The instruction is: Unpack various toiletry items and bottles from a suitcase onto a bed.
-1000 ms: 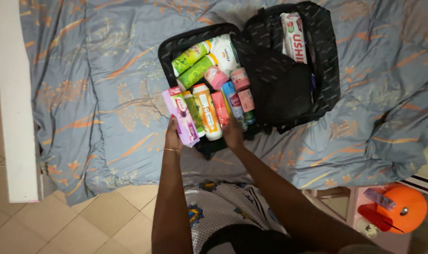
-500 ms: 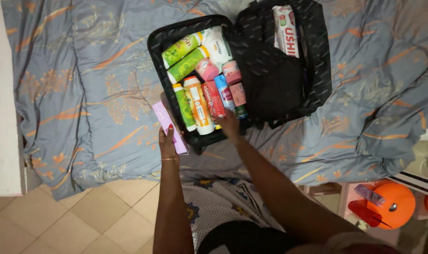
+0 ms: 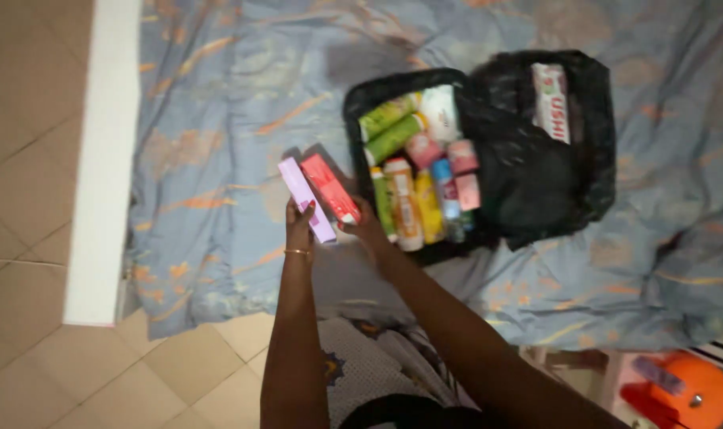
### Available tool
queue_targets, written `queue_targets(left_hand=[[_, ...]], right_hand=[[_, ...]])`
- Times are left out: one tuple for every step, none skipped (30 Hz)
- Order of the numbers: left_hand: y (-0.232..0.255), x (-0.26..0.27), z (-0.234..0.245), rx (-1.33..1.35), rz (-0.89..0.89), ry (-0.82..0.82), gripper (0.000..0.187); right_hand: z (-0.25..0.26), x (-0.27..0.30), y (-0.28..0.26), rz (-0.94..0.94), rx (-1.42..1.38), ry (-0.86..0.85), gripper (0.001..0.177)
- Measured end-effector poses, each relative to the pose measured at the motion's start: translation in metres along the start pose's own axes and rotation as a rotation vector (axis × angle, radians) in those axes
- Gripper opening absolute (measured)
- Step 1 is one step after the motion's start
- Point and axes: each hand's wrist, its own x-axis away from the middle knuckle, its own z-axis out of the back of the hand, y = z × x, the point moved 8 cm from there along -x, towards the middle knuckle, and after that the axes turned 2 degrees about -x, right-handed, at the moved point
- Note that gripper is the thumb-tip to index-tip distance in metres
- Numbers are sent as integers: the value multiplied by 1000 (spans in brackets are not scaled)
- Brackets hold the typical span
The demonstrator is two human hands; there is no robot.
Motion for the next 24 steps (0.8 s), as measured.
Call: queue_targets(left_hand=[[7,-21,11,1,-7,6,57],[17,-40,26,24,-54,40,59],[27,-59,42,48,-100,75,62],[37,-76,57,49,-103,86,62],[49,-93,71,-34,-128,83,61],[61,-113,82,-114,-155,79,61],[83,-123,83,-111,-160,88,61],[102,-130,83,-135,-157,73,62],[119,-137,82,-160,-153,59,63],[127,-156,95,-160,-145,61,63],[141,-174,102,-361,-231,43,58],[149,-194,102,-553,-315,19,53],[148,-206,104,-544,-306,14,53],[159,-222,110,-607,-347,28,51],[170,-236,114,-671,-389,42,49],[177,-249,117,-669,-389,40,49],[192,-257,115,-721,-526,49,54],[200,-260,112,-772,-656,54,58],[204,-257,108,-770,-649,50,58],[212,-252,107,-928,-681,164,59],[220,-245,104,-1086,-709,279,60],[208,-240,107,-1088,-706,274,60],[201,-232,117,-1104,-704,395,60],[196,-225,125,-1116,-707,519,60]], right_hand=[[-16,-29,22,1,-1,-9,77],[-32,-55,40,69,176,24,77],[-49,-80,58,137,353,58,77],[-72,-93,61,132,351,48,77],[-88,-106,70,46,117,93,76],[-104,-121,79,-38,-115,136,76],[-125,-133,65,-41,-113,126,76],[-147,-141,52,-17,-188,111,74],[-166,-148,39,5,-263,97,71],[-180,-160,42,-2,-262,102,71],[-193,-171,40,56,-316,82,68],[-198,-183,36,117,-359,65,65],[-201,-191,35,113,-348,73,65],[-210,-205,37,70,-364,100,67],[-218,-219,39,27,-381,126,68],[-222,-232,32,29,-379,128,68],[-228,-245,25,27,-502,93,70],[-229,-252,20,21,-625,64,72],[-222,-265,34,19,-622,72,72],[-220,-276,40,97,-248,5,74],[-220,-286,47,170,128,-62,76],[-225,-284,36,167,127,-56,76],[-228,-282,25,152,-38,-34,70],[-232,-283,12,143,-202,-15,64]])
